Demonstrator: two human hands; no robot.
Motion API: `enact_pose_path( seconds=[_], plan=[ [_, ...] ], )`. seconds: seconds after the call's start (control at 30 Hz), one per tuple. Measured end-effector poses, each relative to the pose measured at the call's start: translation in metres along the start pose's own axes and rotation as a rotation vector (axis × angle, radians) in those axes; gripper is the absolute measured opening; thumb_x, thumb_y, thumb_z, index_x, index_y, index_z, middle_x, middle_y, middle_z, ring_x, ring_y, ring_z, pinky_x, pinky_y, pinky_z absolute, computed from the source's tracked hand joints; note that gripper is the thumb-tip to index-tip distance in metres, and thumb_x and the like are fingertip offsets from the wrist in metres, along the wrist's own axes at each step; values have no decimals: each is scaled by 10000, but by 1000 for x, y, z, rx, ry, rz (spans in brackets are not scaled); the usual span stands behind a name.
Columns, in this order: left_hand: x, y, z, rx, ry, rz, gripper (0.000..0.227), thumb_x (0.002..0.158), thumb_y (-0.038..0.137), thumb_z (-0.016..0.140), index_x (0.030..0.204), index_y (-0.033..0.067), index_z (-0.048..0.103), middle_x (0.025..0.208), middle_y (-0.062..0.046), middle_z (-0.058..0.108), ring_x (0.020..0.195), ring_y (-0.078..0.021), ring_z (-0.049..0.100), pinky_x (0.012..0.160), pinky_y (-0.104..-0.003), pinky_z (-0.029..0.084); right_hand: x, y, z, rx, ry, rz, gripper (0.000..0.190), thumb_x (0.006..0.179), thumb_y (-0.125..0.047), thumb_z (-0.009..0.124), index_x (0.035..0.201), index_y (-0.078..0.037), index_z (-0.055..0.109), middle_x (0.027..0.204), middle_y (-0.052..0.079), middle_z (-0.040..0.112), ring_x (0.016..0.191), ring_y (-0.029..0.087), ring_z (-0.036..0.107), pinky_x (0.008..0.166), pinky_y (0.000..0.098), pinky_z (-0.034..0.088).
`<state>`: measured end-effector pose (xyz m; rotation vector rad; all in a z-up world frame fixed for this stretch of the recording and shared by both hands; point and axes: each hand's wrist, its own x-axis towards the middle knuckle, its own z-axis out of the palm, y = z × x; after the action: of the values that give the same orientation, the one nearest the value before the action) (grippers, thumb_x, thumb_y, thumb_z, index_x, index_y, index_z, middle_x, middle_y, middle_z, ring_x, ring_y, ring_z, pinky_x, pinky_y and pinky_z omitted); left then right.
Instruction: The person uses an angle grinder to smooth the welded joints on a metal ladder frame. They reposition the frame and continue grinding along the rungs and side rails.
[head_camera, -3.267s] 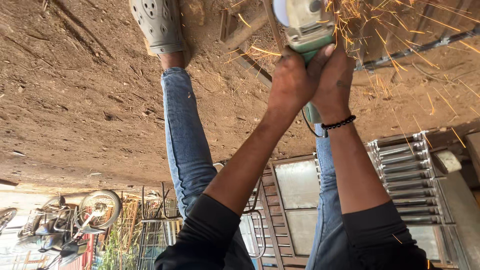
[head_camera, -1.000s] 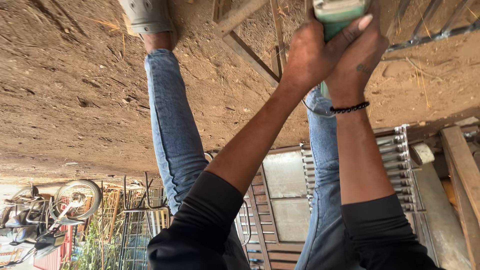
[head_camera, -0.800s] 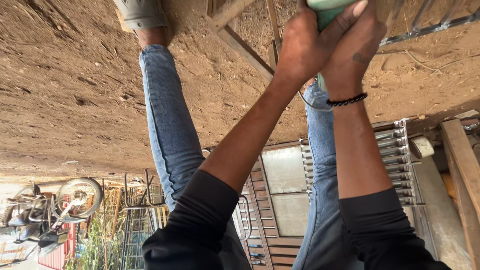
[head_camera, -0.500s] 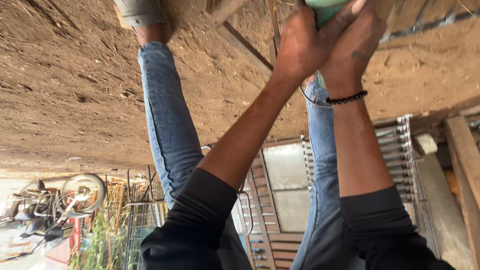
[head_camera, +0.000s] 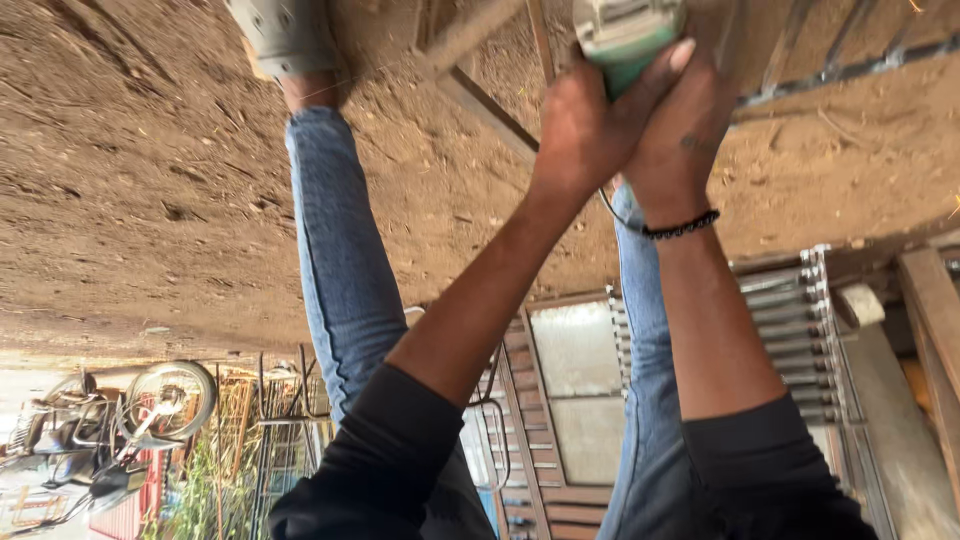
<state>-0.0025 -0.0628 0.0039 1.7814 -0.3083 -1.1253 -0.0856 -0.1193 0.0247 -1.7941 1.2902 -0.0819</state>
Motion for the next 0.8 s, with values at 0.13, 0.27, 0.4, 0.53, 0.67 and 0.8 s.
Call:
enact_pose_path(
  seconds=[0.13, 0.27, 0.4, 0.53, 0.67, 0.8],
  plan=[
    [-28, 14, -2, 245, -7, -292, 641, 858, 518, 776, 978, -91, 617, 822, -272, 731, 821, -399, 776, 647, -432, 619, -27, -17, -2, 38, -68, 158, 260, 1128, -214, 593, 1057, 35, 573, 947, 172, 674, 869, 270, 665, 751, 415, 496],
    [3, 9, 1, 352, -83, -290, 598, 851, 549, 767, 899, -40, 677, 812, -277, 736, 794, -412, 763, 645, -460, 607, -8, 4, 11, 246, 63, 283, 331, 1152, -254, 446, 966, 10, 520, 884, 134, 576, 828, 259, 546, 730, 416, 421],
    [-14, 9, -1, 299, -81, -217, 590, 892, 506, 719, 994, -74, 679, 826, -271, 752, 783, -431, 758, 642, -473, 598, -39, 27, 8, -15, -19, 10, 456, 1239, -322, 524, 1012, 69, 462, 937, 174, 537, 821, 298, 518, 734, 426, 422],
    [7, 18, 3, 391, -20, -377, 734, 745, 592, 777, 908, -108, 625, 853, -307, 720, 834, -459, 746, 663, -481, 608, -20, 31, 15, -58, 40, 262, 407, 1228, -292, 409, 950, -18, 523, 919, 150, 586, 878, 293, 543, 804, 456, 414],
    [-7, 11, -3, 421, -43, -438, 748, 761, 639, 738, 896, -90, 642, 874, -305, 735, 869, -437, 762, 713, -470, 621, -29, 19, 13, -235, 60, -40, 432, 1186, -357, 473, 1072, 54, 539, 985, 200, 603, 912, 329, 557, 803, 436, 458],
    [-8, 9, -13, 442, -120, -450, 696, 800, 653, 697, 981, -18, 721, 924, -287, 759, 901, -423, 758, 735, -481, 606, -30, 8, 13, 23, -25, 183, 345, 1144, -261, 524, 963, 31, 545, 853, 163, 623, 782, 312, 576, 690, 453, 453]
  ],
)
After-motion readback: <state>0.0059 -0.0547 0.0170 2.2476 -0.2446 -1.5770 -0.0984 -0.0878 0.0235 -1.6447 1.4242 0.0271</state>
